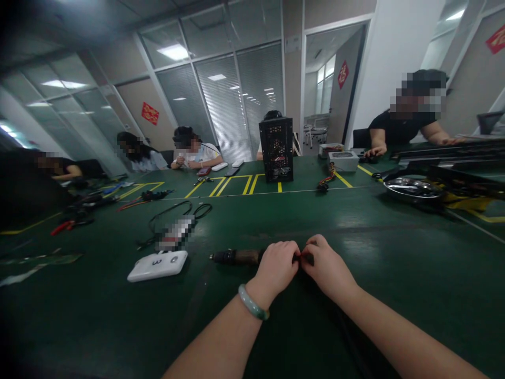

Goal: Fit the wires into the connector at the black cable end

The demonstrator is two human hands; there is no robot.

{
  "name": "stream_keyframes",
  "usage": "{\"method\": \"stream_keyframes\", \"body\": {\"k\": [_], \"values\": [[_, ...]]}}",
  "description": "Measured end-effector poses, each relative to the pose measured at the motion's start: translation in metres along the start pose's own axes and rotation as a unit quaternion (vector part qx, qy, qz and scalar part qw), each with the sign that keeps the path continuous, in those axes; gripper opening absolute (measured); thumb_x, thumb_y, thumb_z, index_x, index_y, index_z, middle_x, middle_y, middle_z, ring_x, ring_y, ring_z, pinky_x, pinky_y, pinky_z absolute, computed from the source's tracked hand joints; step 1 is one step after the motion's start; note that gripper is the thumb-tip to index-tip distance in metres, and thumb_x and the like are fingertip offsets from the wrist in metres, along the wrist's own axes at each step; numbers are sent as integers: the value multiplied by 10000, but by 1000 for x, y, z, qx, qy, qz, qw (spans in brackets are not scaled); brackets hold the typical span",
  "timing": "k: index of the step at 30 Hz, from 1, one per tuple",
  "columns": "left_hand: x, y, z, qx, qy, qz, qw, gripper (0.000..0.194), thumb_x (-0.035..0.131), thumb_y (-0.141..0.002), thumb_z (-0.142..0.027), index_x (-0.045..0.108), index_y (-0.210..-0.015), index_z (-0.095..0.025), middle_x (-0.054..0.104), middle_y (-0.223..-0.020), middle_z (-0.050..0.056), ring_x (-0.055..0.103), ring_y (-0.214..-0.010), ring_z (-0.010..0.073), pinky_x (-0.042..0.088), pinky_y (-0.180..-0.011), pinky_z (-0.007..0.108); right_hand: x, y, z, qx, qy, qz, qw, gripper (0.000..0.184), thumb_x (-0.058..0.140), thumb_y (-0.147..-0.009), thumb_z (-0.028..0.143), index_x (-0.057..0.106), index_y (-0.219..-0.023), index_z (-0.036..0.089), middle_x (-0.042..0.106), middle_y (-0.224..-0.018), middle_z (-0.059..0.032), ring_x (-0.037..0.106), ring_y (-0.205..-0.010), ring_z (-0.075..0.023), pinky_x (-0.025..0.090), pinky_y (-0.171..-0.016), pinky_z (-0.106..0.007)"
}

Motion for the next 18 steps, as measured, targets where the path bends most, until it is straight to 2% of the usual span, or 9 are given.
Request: {"method": "stream_keyframes", "body": {"k": [2,4,6,9,11,14,16,18], "values": [[-1,1,-1,-1,2,-5,1000,164,553,-843,-152,538,-996,-210,624,-965,23,576,-915,206,465,-826,365,2,-3,-2,-5,-3,13,1000,139,554,-827,239,674,-877,189,611,-1134,-85,630,-880,-201,465,-743,-290],[-3,2,-3,1,5,-13,1000,225,544,-833,-131,530,-1042,-213,624,-1005,25,574,-961,201,444,-918,383,7,-7,-7,8,-3,41,999,118,562,-813,216,661,-873,188,662,-978,-66,633,-864,-208,451,-727,-282],[-7,4,-6,14,8,-27,1000,280,539,-822,-115,525,-1084,-216,622,-1059,28,554,-1057,199,348,-1062,411,12,-12,-12,23,0,54,998,99,574,-805,218,648,-860,179,674,-873,-57,634,-822,-209,435,-694,-271],[-16,5,-12,43,19,-43,998,409,558,-815,-144,488,-1211,-220,586,-1210,45,453,-1245,215,180,-1171,437,15,-19,-19,27,3,47,999,108,587,-802,230,638,-876,171,678,-905,-60,632,-825,-195,427,-703,-253],[-21,6,-16,58,34,-44,997,526,580,-825,-203,416,-1325,-222,532,-1316,57,393,-1314,226,163,-1181,453,11,-20,-31,41,9,37,998,106,589,-798,234,639,-874,178,681,-934,-55,630,-848,-190,422,-723,-247],[-27,6,-18,74,52,-46,995,575,564,-852,-224,361,-1390,-242,496,-1376,43,355,-1354,213,164,-1183,462,-13,-13,-70,100,29,14,995,114,578,-807,268,647,-846,185,688,-925,-59,631,-829,-199,414,-704,-261],[-28,6,-18,72,62,-49,994,534,531,-878,-212,376,-1387,-255,498,-1380,28,358,-1357,202,180,-1180,462,-39,4,-111,155,42,3,987,161,562,-822,311,656,-853,184,692,-853,-68,635,-737,-205,410,-640,-278],[-25,6,-16,71,71,-40,994,493,513,-894,-211,406,-1373,-259,511,-1372,21,381,-1344,197,195,-1175,467,-72,32,-158,222,50,-9,974,215,547,-841,346,665,-901,177,693,-801,-99,639,-671,-225,403,-583,-302]]}}
Point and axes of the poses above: each hand's wrist, its own y-axis away from the middle knuckle, its own x-axis out of the palm, z = x × y, the point moved 5 cm from there along -y, towards the middle knuckle
